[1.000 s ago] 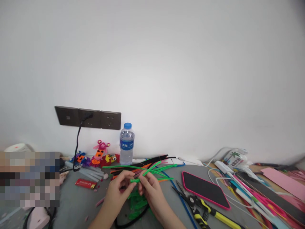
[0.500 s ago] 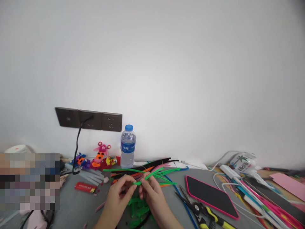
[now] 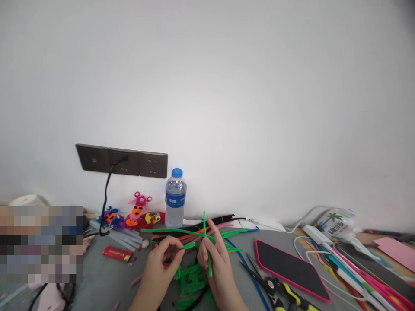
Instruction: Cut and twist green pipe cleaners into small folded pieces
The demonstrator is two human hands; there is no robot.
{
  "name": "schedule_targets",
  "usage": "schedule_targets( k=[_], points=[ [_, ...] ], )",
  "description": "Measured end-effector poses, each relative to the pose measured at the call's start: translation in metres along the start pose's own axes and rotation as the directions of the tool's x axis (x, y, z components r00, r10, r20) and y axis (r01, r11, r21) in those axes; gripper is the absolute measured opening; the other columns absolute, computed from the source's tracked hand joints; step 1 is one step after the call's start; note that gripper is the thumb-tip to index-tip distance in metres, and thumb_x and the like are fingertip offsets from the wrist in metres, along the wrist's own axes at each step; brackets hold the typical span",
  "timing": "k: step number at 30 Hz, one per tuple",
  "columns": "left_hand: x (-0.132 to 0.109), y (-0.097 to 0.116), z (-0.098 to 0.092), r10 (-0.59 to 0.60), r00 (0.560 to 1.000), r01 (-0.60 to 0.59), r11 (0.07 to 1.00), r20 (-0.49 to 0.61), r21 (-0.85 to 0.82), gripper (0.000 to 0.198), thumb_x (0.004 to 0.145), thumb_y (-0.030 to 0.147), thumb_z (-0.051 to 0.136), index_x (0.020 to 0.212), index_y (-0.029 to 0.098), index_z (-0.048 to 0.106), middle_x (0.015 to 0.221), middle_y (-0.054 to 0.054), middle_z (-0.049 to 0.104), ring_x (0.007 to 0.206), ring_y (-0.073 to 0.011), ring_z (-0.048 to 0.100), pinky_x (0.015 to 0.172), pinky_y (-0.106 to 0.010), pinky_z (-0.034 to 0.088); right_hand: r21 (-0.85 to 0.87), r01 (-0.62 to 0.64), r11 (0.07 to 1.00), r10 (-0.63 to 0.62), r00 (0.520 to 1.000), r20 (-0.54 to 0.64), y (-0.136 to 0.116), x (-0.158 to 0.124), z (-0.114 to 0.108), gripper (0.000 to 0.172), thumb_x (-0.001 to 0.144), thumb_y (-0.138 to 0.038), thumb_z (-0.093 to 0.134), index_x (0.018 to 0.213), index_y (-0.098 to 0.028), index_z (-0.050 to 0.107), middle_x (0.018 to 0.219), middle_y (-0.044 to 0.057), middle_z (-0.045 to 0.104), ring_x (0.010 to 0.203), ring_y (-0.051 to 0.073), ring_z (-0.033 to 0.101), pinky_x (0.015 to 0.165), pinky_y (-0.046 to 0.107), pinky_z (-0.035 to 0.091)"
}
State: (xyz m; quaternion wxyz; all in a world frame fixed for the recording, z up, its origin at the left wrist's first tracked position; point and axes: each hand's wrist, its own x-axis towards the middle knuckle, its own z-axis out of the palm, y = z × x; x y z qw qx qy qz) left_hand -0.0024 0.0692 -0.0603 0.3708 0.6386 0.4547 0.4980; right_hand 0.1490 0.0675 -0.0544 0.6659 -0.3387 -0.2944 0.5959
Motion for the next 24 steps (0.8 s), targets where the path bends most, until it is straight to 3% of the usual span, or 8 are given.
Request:
schedule_targets(
  k=[2, 6, 9, 11, 13, 18, 21, 24],
  points=[
    [0.000, -0.001, 0.000, -0.007, 1.000, 0.008, 1.000, 0.009, -0.025, 0.015, 0.083, 0.033, 0.057, 0.082, 0.019, 0.063, 0.068, 0.000, 0.061, 0.052, -0.0136, 0.057, 0.046, -0.019, 0.043, -0.074, 0.032, 0.997, -0.028, 0.998, 0.049, 0.001, -0.003, 0.001, 0.052, 0.081, -0.039, 0.066, 0.128, -0.025, 0.050, 0.047, -0.008, 0.048, 0.041, 0.010, 0.034, 0.041, 0.021, 0.025],
    [0.001, 0.004, 0.001, 0.001, 1.000, -0.001, 0.999, 0.010, -0.048, 0.018, 0.083, 0.034, 0.057, 0.084, 0.018, 0.067, 0.076, -0.003, 0.066, 0.055, -0.0148, 0.060, 0.046, -0.020, 0.045, -0.098, 0.020, 0.995, -0.012, 0.997, 0.080, -0.002, -0.004, 0.001, 0.036, 0.078, -0.042, 0.067, 0.106, -0.019, 0.065, 0.051, -0.002, 0.057, 0.048, 0.012, 0.042, 0.047, 0.022, 0.032],
    [0.002, 0.008, 0.001, -0.012, 1.000, 0.013, 0.999, 0.014, -0.050, 0.020, 0.082, 0.035, 0.057, 0.084, 0.018, 0.067, 0.077, -0.004, 0.066, 0.054, -0.0143, 0.059, 0.044, -0.019, 0.044, -0.002, -0.041, 0.999, 0.041, 0.998, 0.046, -0.006, -0.003, 0.000, 0.038, 0.072, -0.046, 0.069, 0.099, -0.019, 0.069, 0.077, 0.006, 0.071, 0.062, 0.015, 0.052, 0.055, 0.025, 0.040],
    [0.002, 0.009, 0.001, -0.026, 1.000, 0.027, 0.999, 0.014, -0.040, 0.020, 0.083, 0.034, 0.057, 0.084, 0.017, 0.067, 0.077, -0.004, 0.066, 0.057, -0.0150, 0.060, 0.046, -0.019, 0.045, 0.044, -0.052, 0.998, 0.052, 0.999, 0.008, -0.008, -0.001, 0.000, 0.041, 0.067, -0.043, 0.073, 0.100, -0.019, 0.070, 0.096, 0.009, 0.073, 0.071, 0.018, 0.056, 0.061, 0.027, 0.044],
    [0.002, 0.010, 0.000, -0.033, 0.999, 0.034, 0.999, 0.013, -0.032, 0.019, 0.084, 0.034, 0.056, 0.084, 0.018, 0.066, 0.077, -0.004, 0.066, 0.059, -0.0154, 0.060, 0.050, -0.020, 0.046, 0.064, -0.039, 0.997, 0.042, 0.998, -0.049, -0.009, 0.000, 0.000, 0.038, 0.065, -0.039, 0.078, 0.097, -0.020, 0.072, 0.103, 0.008, 0.072, 0.078, 0.018, 0.057, 0.067, 0.027, 0.046],
    [0.001, 0.011, 0.000, -0.052, 0.998, 0.052, 0.998, 0.028, -0.030, 0.017, 0.081, 0.033, 0.060, 0.079, 0.018, 0.066, 0.066, 0.001, 0.058, 0.050, -0.0118, 0.051, 0.045, -0.019, 0.039, 0.207, -0.074, 0.975, 0.105, 0.984, -0.142, -0.009, 0.006, -0.003, 0.033, 0.064, -0.044, 0.081, 0.088, -0.022, 0.073, 0.087, 0.003, 0.074, 0.066, 0.013, 0.056, 0.064, 0.025, 0.047],
    [0.001, 0.011, 0.001, -0.069, 0.997, 0.069, 0.998, 0.033, -0.012, 0.014, 0.079, 0.031, 0.062, 0.078, 0.018, 0.067, 0.063, 0.001, 0.058, 0.048, -0.0108, 0.048, 0.043, -0.018, 0.036, 0.280, -0.083, 0.956, 0.119, 0.986, -0.115, -0.008, 0.009, -0.005, 0.030, 0.062, -0.045, 0.082, 0.080, -0.023, 0.072, 0.067, -0.002, 0.067, 0.053, 0.010, 0.049, 0.054, 0.022, 0.043],
    [0.001, 0.009, 0.002, -0.085, 0.996, 0.085, 0.996, 0.037, -0.013, 0.013, 0.079, 0.029, 0.062, 0.079, 0.018, 0.068, 0.064, 0.001, 0.061, 0.048, -0.0116, 0.050, 0.043, -0.018, 0.036, 0.219, -0.088, 0.972, 0.106, 0.992, -0.068, -0.004, 0.007, -0.004, 0.029, 0.064, -0.047, 0.080, 0.071, -0.021, 0.070, 0.062, -0.002, 0.061, 0.051, 0.010, 0.047, 0.051, 0.022, 0.041]
  ],
)
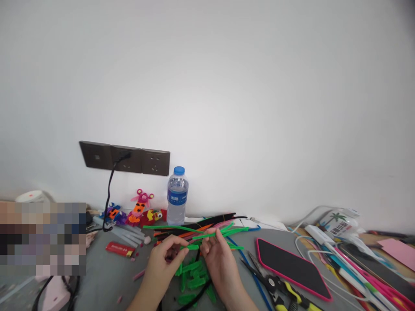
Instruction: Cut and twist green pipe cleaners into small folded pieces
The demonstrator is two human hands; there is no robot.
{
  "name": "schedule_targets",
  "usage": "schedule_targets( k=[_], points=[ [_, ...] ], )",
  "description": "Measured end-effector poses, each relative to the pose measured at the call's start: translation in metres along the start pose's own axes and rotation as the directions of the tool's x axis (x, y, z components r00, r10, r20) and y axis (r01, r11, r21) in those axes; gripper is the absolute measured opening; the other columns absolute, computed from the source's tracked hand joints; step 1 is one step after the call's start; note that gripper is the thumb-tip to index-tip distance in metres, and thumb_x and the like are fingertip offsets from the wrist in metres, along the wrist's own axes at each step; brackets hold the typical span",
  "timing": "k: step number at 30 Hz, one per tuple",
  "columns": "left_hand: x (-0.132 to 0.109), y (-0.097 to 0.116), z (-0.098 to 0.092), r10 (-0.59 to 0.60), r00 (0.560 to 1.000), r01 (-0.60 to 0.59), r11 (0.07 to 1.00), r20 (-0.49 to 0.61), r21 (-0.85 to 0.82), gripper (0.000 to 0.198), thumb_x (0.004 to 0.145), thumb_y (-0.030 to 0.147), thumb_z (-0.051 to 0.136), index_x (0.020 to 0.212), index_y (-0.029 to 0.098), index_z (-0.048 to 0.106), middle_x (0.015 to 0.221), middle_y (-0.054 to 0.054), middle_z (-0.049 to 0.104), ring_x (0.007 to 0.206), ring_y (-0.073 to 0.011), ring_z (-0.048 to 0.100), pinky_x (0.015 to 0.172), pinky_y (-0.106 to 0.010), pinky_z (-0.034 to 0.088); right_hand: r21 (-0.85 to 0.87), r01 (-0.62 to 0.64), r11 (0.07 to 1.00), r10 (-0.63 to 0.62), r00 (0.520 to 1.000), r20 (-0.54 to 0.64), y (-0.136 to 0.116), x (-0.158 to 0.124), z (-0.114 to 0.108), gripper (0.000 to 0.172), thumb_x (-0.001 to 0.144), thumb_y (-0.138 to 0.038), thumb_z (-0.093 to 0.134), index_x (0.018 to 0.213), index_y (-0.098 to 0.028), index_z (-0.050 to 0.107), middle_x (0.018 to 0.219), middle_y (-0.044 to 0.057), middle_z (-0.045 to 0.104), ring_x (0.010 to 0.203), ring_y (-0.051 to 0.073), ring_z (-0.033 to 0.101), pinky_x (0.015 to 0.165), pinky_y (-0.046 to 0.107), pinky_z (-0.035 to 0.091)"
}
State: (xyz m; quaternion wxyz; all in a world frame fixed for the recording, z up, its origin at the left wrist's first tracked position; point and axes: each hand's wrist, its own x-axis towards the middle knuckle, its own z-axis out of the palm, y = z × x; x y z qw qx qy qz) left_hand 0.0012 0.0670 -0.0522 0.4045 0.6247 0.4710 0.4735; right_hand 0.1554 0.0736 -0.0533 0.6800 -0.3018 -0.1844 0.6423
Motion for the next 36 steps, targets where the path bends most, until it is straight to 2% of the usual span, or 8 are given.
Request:
schedule_targets(
  k=[2, 5, 7, 14, 24, 36],
  points=[
    [0.0001, -0.0008, 0.0002, 0.002, 1.000, -0.002, 1.000, 0.008, -0.008, 0.013, 0.078, 0.029, 0.062, 0.079, 0.018, 0.069, 0.063, 0.000, 0.062, 0.050, -0.0131, 0.054, 0.043, -0.018, 0.038, -0.144, 0.033, 0.989, -0.029, 0.999, 0.025, 0.0044, -0.0030, 0.0003, 0.030, 0.066, -0.048, 0.078, 0.070, -0.019, 0.070, 0.066, -0.001, 0.062, 0.054, 0.011, 0.048, 0.052, 0.023, 0.041],
    [0.0007, -0.0013, 0.0001, 0.016, 1.000, -0.016, 1.000, 0.004, -0.017, 0.013, 0.077, 0.028, 0.063, 0.079, 0.017, 0.071, 0.069, -0.002, 0.067, 0.054, -0.0152, 0.059, 0.046, -0.020, 0.044, -0.390, 0.126, 0.912, -0.101, 0.991, 0.083, 0.0093, -0.0074, 0.0011, 0.029, 0.068, -0.046, 0.078, 0.074, -0.018, 0.071, 0.072, 0.001, 0.064, 0.058, 0.012, 0.051, 0.055, 0.024, 0.042],
    [0.0011, -0.0022, 0.0000, 0.016, 1.000, -0.017, 0.999, -0.025, -0.027, 0.014, 0.076, 0.029, 0.064, 0.080, 0.018, 0.071, 0.073, -0.004, 0.070, 0.059, -0.0170, 0.062, 0.051, -0.021, 0.048, -0.466, 0.189, 0.864, -0.147, 0.981, 0.125, 0.0098, -0.0090, 0.0017, 0.028, 0.067, -0.044, 0.079, 0.074, -0.019, 0.070, 0.074, 0.001, 0.063, 0.059, 0.012, 0.052, 0.057, 0.024, 0.044],
    [0.0008, -0.0072, 0.0004, -0.005, 0.997, 0.000, 0.998, -0.078, -0.068, 0.016, 0.077, 0.032, 0.064, 0.081, 0.018, 0.070, 0.073, -0.005, 0.070, 0.070, -0.0215, 0.068, 0.061, -0.025, 0.054, -0.460, 0.258, 0.849, -0.225, 0.966, 0.127, 0.0066, -0.0082, 0.0018, 0.025, 0.069, -0.039, 0.078, 0.075, -0.021, 0.061, 0.065, -0.003, 0.057, 0.059, 0.013, 0.052, 0.056, 0.024, 0.043],
    [0.0018, -0.0089, -0.0005, 0.014, 0.998, -0.019, 0.996, -0.063, -0.090, 0.015, 0.077, 0.031, 0.064, 0.081, 0.018, 0.069, 0.073, -0.003, 0.068, 0.063, -0.0169, 0.064, 0.056, -0.022, 0.052, -0.454, 0.330, 0.828, -0.242, 0.940, 0.241, 0.0110, -0.0039, 0.0009, 0.026, 0.071, -0.036, 0.075, 0.069, -0.021, 0.054, 0.069, -0.003, 0.050, 0.060, 0.013, 0.045, 0.056, 0.023, 0.038],
    [0.0002, -0.0044, 0.0003, -0.011, 0.998, 0.004, 0.994, -0.061, -0.113, 0.015, 0.077, 0.032, 0.065, 0.080, 0.018, 0.068, 0.070, -0.002, 0.067, 0.064, -0.0176, 0.063, 0.058, -0.023, 0.052, -0.515, 0.296, 0.805, -0.202, 0.952, 0.231, 0.0055, -0.0091, 0.0060, 0.026, 0.071, -0.040, 0.074, 0.074, -0.021, 0.056, 0.068, -0.003, 0.048, 0.059, 0.013, 0.042, 0.054, 0.023, 0.035]
  ],
)
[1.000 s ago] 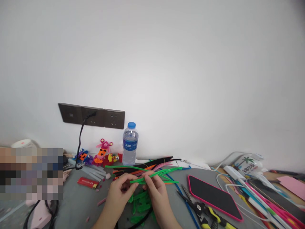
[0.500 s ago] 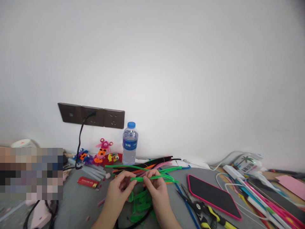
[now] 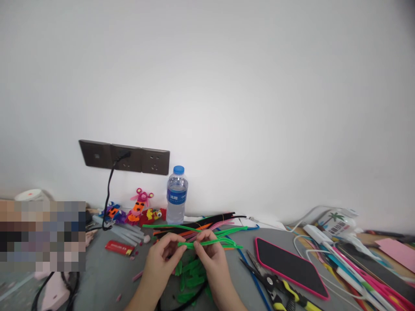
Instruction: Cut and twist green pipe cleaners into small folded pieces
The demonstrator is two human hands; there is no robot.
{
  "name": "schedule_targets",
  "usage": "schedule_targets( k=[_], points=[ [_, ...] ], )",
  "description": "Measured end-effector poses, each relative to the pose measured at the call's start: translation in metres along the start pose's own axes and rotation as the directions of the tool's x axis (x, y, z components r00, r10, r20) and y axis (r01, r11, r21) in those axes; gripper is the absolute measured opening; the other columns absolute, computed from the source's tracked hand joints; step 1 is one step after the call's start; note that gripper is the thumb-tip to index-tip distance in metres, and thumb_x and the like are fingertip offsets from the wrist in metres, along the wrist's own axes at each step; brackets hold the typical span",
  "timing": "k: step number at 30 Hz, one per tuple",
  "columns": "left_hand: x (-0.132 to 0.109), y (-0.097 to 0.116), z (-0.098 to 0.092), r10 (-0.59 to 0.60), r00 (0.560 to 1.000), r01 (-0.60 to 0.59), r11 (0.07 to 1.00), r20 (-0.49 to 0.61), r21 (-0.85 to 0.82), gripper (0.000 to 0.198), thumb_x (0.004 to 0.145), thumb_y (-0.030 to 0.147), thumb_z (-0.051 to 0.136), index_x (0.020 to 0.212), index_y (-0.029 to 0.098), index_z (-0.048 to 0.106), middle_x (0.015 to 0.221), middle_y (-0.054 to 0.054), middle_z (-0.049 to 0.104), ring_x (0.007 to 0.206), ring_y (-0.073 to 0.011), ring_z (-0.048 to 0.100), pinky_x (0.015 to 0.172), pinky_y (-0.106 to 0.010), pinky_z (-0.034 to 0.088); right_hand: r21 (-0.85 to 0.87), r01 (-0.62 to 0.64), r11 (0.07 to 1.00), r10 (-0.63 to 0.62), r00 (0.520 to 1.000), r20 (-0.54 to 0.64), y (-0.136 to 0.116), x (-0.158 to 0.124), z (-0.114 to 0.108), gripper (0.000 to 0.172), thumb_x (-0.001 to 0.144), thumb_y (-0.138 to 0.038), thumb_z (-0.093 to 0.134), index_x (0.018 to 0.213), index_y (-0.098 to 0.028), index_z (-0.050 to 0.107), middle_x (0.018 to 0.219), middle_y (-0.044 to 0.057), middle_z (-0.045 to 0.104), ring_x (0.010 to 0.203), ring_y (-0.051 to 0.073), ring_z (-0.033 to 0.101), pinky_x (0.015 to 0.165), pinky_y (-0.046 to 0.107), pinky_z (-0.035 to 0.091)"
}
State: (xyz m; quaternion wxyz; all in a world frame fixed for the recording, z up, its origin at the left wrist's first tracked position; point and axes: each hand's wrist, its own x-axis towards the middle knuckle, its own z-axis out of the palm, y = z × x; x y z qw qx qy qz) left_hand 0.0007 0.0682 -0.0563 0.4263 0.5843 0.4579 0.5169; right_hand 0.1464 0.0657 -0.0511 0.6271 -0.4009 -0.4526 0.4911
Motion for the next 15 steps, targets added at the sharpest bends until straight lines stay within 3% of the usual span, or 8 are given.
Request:
schedule_targets(
  k=[9, 15],
  points=[
    [-0.0019, 0.0038, -0.0002, -0.037, 0.999, 0.036, 0.999, 0.013, 0.023, 0.016, 0.079, 0.034, 0.064, 0.079, 0.018, 0.067, 0.062, 0.000, 0.065, 0.056, -0.0154, 0.060, 0.051, -0.020, 0.046, 0.007, -0.046, 0.999, 0.046, 0.997, 0.056, -0.0006, -0.0033, 0.0003, 0.028, 0.075, -0.045, 0.069, 0.074, -0.019, 0.061, 0.070, -0.001, 0.052, 0.061, 0.014, 0.049, 0.058, 0.025, 0.039],
    [0.0013, -0.0009, 0.0002, -0.071, 0.997, 0.069, 0.986, -0.011, -0.153, 0.020, 0.076, 0.038, 0.069, 0.076, 0.018, 0.067, 0.068, -0.002, 0.069, 0.066, -0.0183, 0.066, 0.062, -0.023, 0.052, 0.082, -0.117, 0.990, 0.107, 0.988, 0.110, -0.0010, -0.0009, -0.0029, 0.025, 0.074, -0.043, 0.072, 0.075, -0.020, 0.060, 0.063, -0.004, 0.052, 0.058, 0.013, 0.048, 0.058, 0.023, 0.039]
  ],
)
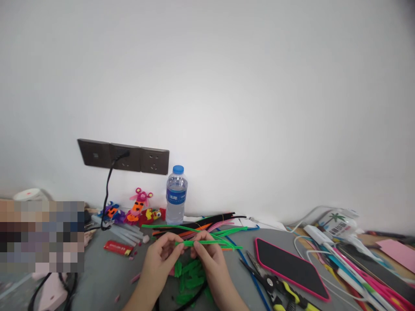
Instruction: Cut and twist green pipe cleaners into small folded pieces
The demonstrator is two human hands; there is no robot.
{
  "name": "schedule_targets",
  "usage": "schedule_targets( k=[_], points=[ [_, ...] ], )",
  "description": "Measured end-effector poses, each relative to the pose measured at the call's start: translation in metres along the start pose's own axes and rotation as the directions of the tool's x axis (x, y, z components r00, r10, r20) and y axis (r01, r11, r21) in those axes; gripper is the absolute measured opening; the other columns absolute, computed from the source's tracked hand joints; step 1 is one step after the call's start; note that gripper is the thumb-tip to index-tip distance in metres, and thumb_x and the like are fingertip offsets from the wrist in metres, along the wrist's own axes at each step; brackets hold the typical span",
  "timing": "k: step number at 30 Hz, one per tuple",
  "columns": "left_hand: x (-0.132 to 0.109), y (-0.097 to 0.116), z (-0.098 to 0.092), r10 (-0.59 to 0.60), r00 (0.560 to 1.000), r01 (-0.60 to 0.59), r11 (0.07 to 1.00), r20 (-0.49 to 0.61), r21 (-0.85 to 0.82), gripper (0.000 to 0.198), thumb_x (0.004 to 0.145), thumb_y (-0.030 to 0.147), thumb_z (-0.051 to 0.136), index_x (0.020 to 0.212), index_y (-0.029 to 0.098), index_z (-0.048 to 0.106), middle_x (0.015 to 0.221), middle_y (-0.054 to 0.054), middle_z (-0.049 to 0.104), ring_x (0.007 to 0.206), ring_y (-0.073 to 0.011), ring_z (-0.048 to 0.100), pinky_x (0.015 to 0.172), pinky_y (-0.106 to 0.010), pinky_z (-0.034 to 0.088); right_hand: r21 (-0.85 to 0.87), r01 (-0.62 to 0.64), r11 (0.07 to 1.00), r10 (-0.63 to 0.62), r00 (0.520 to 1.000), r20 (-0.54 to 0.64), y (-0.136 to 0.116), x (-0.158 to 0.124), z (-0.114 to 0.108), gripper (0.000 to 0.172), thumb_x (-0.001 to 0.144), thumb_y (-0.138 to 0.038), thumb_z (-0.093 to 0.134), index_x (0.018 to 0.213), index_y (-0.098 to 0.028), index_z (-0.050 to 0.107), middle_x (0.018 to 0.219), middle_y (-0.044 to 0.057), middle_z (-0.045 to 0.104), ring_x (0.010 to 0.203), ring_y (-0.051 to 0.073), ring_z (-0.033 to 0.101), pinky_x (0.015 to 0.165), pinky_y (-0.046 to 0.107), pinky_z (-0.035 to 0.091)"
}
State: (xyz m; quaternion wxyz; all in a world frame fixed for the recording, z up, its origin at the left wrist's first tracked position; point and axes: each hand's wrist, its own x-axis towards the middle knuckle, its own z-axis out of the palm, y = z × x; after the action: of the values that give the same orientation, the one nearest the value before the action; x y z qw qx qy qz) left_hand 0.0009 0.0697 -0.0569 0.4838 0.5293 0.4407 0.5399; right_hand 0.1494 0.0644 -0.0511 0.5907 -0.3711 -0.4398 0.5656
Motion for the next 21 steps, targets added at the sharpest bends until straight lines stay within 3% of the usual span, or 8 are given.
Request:
schedule_targets(
  k=[6, 21],
  points=[
    [0.0038, -0.0039, 0.0000, -0.101, 0.995, 0.098, 0.990, -0.022, -0.102, 0.028, 0.069, 0.044, 0.074, 0.072, 0.017, 0.067, 0.058, 0.000, 0.065, 0.059, -0.0167, 0.063, 0.055, -0.023, 0.050, 0.028, -0.054, 0.998, 0.053, 0.998, 0.018, 0.0030, 0.0022, -0.0019, 0.027, 0.073, -0.043, 0.073, 0.073, -0.018, 0.064, 0.063, -0.002, 0.056, 0.058, 0.013, 0.049, 0.058, 0.024, 0.038],
    [0.0041, -0.0037, 0.0008, -0.058, 0.998, 0.059, 0.997, 0.017, -0.052, 0.025, 0.070, 0.042, 0.073, 0.071, 0.018, 0.065, 0.057, 0.002, 0.060, 0.056, -0.0149, 0.057, 0.052, -0.021, 0.043, 0.036, -0.059, 0.998, 0.057, 0.997, 0.052, 0.0027, 0.0004, -0.0029, 0.025, 0.074, -0.041, 0.073, 0.076, -0.019, 0.062, 0.064, -0.002, 0.057, 0.058, 0.013, 0.051, 0.058, 0.024, 0.040]
  ],
)
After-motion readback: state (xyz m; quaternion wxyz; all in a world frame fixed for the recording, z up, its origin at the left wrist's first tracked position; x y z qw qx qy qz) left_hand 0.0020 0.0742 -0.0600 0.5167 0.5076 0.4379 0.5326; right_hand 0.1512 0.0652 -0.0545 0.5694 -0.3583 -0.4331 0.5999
